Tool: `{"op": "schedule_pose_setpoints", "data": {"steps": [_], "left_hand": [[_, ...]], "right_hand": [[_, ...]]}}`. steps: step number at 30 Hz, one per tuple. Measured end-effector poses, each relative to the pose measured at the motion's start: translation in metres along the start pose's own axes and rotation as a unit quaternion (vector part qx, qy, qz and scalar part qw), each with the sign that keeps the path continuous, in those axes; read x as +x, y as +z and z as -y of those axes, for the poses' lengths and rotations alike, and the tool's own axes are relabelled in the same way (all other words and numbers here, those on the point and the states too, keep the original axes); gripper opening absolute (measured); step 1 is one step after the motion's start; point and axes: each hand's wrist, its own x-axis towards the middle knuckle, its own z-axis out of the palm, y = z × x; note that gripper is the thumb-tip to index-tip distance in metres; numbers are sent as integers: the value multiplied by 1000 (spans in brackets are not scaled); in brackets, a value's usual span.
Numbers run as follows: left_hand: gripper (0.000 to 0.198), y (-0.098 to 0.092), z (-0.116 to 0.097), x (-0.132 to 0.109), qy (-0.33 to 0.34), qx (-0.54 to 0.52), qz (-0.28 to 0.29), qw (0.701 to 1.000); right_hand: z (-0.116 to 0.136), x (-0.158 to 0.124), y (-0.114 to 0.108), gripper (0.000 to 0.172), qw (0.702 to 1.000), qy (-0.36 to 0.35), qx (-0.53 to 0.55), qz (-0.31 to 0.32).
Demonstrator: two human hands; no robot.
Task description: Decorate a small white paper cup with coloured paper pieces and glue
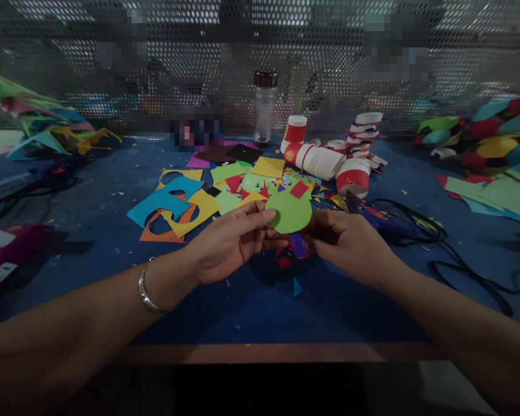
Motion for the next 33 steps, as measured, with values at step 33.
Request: {"op": "schedule_pose_setpoints", "data": {"steps": [33], "left_hand": [[11,-12,-2,2,-11,25,-14,1000]], "right_hand": [[13,-1,-12,11,997,12,62,-36]]}}
